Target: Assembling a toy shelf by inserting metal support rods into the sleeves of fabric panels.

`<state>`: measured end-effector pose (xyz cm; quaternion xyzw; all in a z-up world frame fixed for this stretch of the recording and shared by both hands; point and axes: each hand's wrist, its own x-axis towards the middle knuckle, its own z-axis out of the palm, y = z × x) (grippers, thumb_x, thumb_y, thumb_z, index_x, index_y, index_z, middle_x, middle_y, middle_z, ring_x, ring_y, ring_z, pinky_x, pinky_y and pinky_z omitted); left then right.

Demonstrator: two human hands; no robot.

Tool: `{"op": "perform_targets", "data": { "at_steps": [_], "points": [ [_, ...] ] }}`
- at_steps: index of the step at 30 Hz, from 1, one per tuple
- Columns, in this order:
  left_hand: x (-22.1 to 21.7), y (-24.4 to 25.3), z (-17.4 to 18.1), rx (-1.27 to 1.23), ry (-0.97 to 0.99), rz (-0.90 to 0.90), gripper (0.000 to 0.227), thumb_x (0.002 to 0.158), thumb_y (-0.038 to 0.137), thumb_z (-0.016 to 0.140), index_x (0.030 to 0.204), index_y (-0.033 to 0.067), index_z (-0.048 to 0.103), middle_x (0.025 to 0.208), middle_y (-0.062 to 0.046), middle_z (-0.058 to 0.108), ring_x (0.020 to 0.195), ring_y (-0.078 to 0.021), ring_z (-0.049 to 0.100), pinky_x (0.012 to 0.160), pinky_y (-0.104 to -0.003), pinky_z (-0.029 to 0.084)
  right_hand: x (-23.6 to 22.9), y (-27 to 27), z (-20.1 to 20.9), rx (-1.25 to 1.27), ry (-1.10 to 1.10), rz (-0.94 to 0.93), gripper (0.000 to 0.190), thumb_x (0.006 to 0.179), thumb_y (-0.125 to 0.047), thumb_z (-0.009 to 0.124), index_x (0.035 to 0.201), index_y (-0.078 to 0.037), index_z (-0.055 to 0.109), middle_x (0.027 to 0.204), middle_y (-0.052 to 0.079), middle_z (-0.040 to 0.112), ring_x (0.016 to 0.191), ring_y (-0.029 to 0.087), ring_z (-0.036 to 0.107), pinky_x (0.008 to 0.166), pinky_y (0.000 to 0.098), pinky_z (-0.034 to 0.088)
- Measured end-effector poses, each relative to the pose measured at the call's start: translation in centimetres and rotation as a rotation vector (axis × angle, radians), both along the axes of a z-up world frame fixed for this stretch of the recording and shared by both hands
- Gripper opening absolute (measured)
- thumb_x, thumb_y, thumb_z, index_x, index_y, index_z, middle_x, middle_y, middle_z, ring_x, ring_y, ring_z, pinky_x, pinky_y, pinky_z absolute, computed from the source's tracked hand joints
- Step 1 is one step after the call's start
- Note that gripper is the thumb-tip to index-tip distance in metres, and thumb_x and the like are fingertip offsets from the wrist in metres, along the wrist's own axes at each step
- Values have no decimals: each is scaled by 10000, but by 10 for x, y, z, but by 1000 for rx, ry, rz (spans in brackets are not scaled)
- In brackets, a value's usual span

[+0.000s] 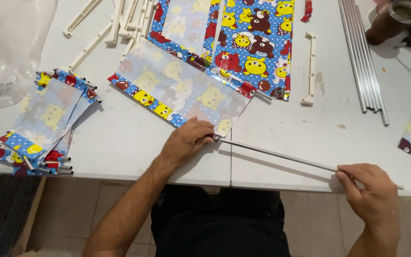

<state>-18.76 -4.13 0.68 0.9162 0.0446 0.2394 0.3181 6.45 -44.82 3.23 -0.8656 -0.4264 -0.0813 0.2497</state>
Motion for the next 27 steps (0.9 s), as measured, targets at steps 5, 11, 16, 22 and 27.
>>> {"op": "perform_targets", "data": {
  "at_steps": [5,11,16,22,27],
  "points": [
    [0,3,-5,-3,-52,-7,255,968,263,701,1134,74,740,1194,-125,738,1129,-264,687,1149,-540,437,5,6,0,-9,-30,48,120,968,-177,774,1056,-102,810,1047,32,775,1022,211,705,923,350,548],
    [0,3,-4,-19,15,-10,263,970,241,697,1168,76,742,1217,-131,738,1140,-274,677,1155,-539,423,11,11,-2,-21,-54,47,132,964,-194,781,1058,-108,817,1041,28,780,1021,207,712,912,348,548],
    [3,-4,-3,-19,-68,-27,234,944,223,734,1119,68,752,1149,-139,754,1076,-280,705,1133,-585,435,1,24,10,-79,-19,56,149,948,-207,752,1037,-100,808,1010,24,788,966,205,713,845,348,552],
    [17,-13,5,291,-65,-56,130,982,177,693,901,90,640,922,-82,703,832,-255,645,955,-485,497,-18,45,14,-160,-37,15,215,946,-345,717,1075,-185,781,968,-54,777,763,145,691,707,320,524],
    [33,-32,10,356,-80,-83,184,1000,189,668,863,75,616,809,-104,654,747,-268,597,830,-456,502,-39,80,35,-340,107,-7,257,948,-370,655,1081,-188,778,1020,-53,805,909,169,740,744,355,582]
  ]
}}
